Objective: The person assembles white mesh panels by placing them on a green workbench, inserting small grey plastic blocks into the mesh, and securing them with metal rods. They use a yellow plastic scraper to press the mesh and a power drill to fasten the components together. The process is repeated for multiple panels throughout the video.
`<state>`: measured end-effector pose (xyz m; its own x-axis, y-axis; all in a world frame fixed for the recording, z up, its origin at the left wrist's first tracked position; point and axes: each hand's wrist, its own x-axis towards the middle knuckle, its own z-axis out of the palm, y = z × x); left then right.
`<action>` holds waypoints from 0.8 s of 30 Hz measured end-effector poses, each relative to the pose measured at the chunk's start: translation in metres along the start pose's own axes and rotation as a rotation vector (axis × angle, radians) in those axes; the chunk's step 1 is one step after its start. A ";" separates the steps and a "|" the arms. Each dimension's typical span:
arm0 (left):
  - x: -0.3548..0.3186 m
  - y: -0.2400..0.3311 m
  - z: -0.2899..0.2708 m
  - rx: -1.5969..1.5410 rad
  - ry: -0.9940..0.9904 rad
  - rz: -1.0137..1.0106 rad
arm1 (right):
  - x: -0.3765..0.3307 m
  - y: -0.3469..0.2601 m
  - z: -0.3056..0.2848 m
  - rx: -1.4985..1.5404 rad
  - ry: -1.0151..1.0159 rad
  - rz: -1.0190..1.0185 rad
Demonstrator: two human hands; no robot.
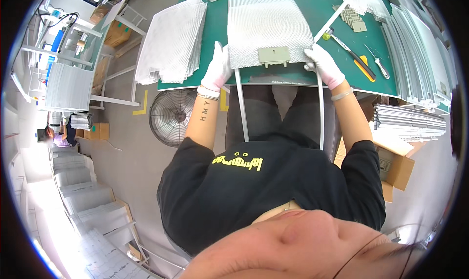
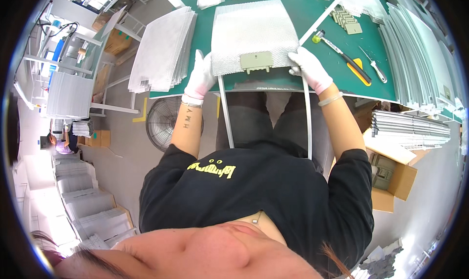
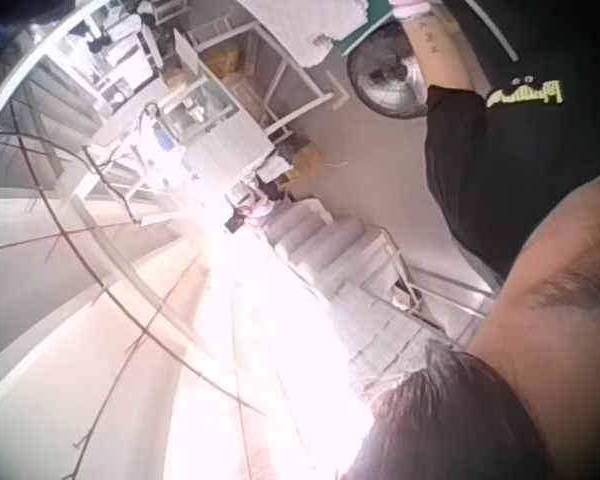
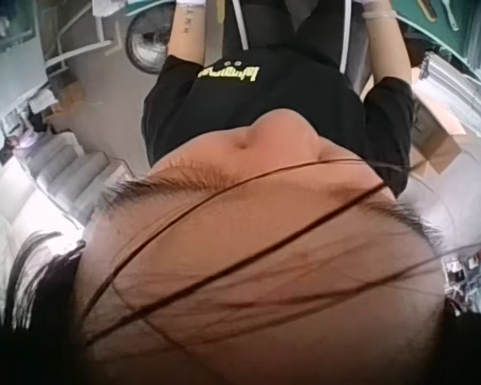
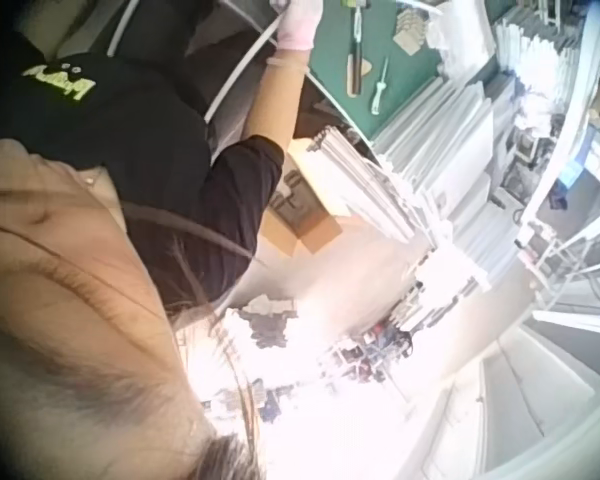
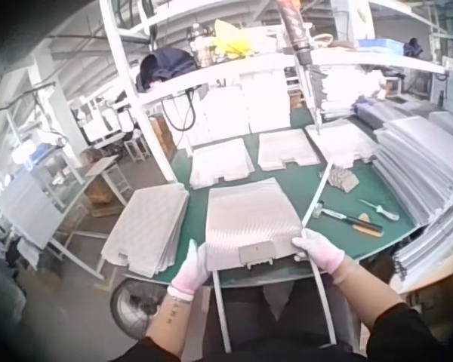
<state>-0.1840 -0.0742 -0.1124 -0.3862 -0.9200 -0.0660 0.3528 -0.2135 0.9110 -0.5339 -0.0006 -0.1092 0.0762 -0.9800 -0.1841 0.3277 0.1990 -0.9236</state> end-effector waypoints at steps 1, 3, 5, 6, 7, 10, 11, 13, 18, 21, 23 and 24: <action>-0.004 0.003 0.005 0.085 -0.071 0.030 | -0.004 -0.002 -0.001 -0.005 0.037 -0.030; -0.016 0.013 0.019 0.255 -0.219 0.087 | -0.015 -0.007 -0.005 0.007 0.102 -0.063; -0.028 0.025 0.036 0.222 -0.158 0.071 | -0.031 -0.014 -0.010 0.042 0.076 -0.144; -0.032 0.030 0.045 0.232 -0.111 0.078 | -0.039 -0.018 -0.012 0.038 0.063 -0.189; -0.036 0.035 0.054 0.227 -0.119 0.118 | -0.047 -0.022 -0.013 0.037 0.066 -0.211; -0.044 0.042 0.079 0.398 0.064 0.290 | -0.063 -0.036 -0.009 -0.029 0.046 -0.313; -0.048 0.042 0.087 0.454 0.140 0.336 | -0.068 -0.040 -0.005 -0.034 0.064 -0.342; -0.057 0.040 0.096 0.505 0.137 0.475 | -0.075 -0.045 0.004 -0.071 0.040 -0.380; -0.091 0.040 0.080 0.089 0.028 0.467 | -0.092 -0.053 0.029 -0.081 0.018 -0.411; -0.120 0.045 0.054 -0.004 -0.078 0.487 | -0.099 -0.058 0.051 -0.161 0.106 -0.290; -0.138 0.046 0.047 0.187 0.191 0.637 | -0.098 -0.065 0.069 -0.221 -0.024 -0.498; -0.144 0.050 0.044 0.132 0.253 0.607 | -0.095 -0.067 0.081 -0.209 -0.053 -0.576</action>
<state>-0.1480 0.0621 -0.0391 0.0652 -0.9162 0.3953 0.3308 0.3936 0.8577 -0.4871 0.0803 -0.0027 -0.0092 -0.9266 0.3760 0.1387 -0.3736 -0.9172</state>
